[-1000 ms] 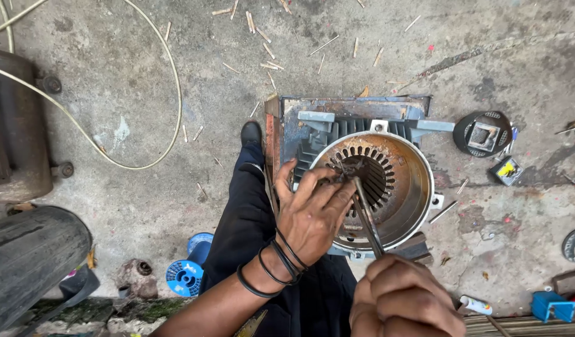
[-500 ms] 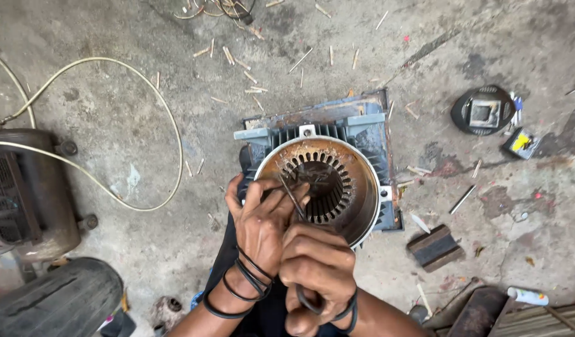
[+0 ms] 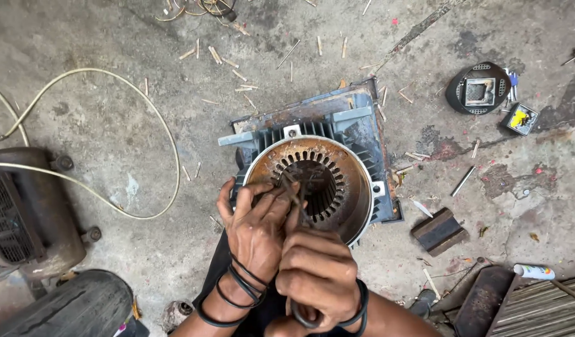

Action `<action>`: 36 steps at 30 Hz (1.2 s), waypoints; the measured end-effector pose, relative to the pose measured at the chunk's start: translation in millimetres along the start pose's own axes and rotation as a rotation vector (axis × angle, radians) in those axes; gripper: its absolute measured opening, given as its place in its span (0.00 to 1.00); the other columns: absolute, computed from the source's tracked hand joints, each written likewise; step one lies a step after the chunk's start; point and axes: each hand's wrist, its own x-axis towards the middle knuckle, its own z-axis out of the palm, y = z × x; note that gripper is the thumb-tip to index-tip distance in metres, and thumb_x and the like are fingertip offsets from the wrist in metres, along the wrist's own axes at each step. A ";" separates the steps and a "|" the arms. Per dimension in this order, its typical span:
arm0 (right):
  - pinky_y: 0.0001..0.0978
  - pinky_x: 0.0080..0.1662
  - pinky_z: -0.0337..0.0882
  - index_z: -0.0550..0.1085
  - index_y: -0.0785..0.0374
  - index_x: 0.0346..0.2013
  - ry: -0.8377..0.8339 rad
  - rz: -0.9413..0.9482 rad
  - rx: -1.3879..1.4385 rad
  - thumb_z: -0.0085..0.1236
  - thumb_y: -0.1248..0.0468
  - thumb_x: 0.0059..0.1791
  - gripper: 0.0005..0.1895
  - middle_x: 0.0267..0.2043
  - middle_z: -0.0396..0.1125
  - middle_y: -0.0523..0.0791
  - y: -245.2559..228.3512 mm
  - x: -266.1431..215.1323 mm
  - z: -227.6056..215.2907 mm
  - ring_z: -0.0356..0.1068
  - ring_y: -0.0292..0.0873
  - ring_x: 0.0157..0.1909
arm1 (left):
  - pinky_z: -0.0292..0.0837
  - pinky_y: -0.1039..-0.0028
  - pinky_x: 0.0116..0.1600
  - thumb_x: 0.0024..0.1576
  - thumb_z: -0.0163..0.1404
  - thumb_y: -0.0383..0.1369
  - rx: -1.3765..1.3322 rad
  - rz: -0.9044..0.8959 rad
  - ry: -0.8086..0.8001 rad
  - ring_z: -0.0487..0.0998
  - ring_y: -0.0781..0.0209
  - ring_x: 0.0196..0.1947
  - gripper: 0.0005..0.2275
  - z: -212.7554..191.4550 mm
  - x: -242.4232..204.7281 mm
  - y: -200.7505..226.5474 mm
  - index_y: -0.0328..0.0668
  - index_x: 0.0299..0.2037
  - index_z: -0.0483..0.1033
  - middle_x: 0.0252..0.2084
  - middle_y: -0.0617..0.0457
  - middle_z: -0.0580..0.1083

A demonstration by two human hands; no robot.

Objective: The person sits on the floor of a repair workshop and uses a hooked metal rod to pull burnt copper windings out of an electric motor stator, working the hook into the coil slots and dragging out wire a little at a time while steadying the stator with the other hand.

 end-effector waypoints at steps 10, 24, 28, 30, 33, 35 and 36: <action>0.31 0.29 0.75 0.66 0.59 0.19 0.279 0.321 0.060 0.54 0.65 0.43 0.09 0.18 0.63 0.41 -54.4 -1.2 -59.4 0.62 0.35 0.21 | 0.46 0.46 0.71 0.53 0.62 0.37 -0.020 -0.033 0.043 0.73 0.61 0.49 0.13 -3.2 2.0 7.4 0.46 0.47 0.84 0.36 0.61 0.80; 0.20 0.25 0.82 0.61 0.49 0.20 0.099 0.284 0.043 0.52 0.60 0.46 0.12 0.15 0.60 0.34 -58.6 21.9 -91.1 0.64 0.26 0.17 | 0.43 0.46 0.69 0.53 0.62 0.36 -0.107 -0.123 0.107 0.73 0.63 0.46 0.12 -4.1 6.8 17.7 0.45 0.45 0.84 0.31 0.61 0.79; 0.18 0.26 0.76 0.60 0.48 0.26 0.062 0.249 -0.016 0.57 0.72 0.38 0.17 0.18 0.59 0.33 -59.9 33.6 -93.5 0.61 0.25 0.19 | 0.42 0.47 0.70 0.54 0.61 0.36 -0.041 -0.097 0.134 0.73 0.64 0.48 0.13 -3.6 7.4 17.2 0.47 0.49 0.83 0.37 0.62 0.80; 0.19 0.27 0.77 0.59 0.48 0.27 -0.046 0.278 -0.064 0.59 0.78 0.33 0.24 0.20 0.60 0.33 -58.6 38.4 -92.7 0.60 0.25 0.19 | 0.42 0.47 0.70 0.54 0.61 0.35 -0.051 -0.094 0.162 0.74 0.64 0.47 0.13 -2.1 9.4 15.8 0.46 0.50 0.83 0.38 0.62 0.80; 0.23 0.29 0.73 0.61 0.49 0.25 0.095 0.246 -0.011 0.52 0.77 0.39 0.17 0.19 0.59 0.34 -54.9 39.7 -86.0 0.58 0.28 0.19 | 0.38 0.42 0.70 0.55 0.61 0.36 -0.036 -0.084 0.155 0.73 0.62 0.52 0.14 4.9 3.3 14.9 0.48 0.51 0.83 0.44 0.64 0.81; 0.24 0.30 0.76 0.61 0.49 0.30 -0.081 0.287 0.010 0.54 0.80 0.35 0.23 0.22 0.61 0.34 -55.5 42.0 -95.5 0.62 0.28 0.21 | 0.29 0.34 0.71 0.56 0.64 0.39 -0.077 -0.020 0.186 0.68 0.60 0.64 0.15 17.6 -3.3 14.8 0.54 0.53 0.81 0.44 0.65 0.83; 0.24 0.30 0.76 0.61 0.49 0.30 -0.088 0.292 0.011 0.54 0.80 0.35 0.23 0.22 0.61 0.34 -57.0 44.5 -97.3 0.62 0.28 0.21 | 0.29 0.34 0.71 0.56 0.64 0.39 -0.080 -0.029 0.186 0.68 0.60 0.64 0.15 11.5 0.6 15.3 0.54 0.53 0.81 0.44 0.65 0.83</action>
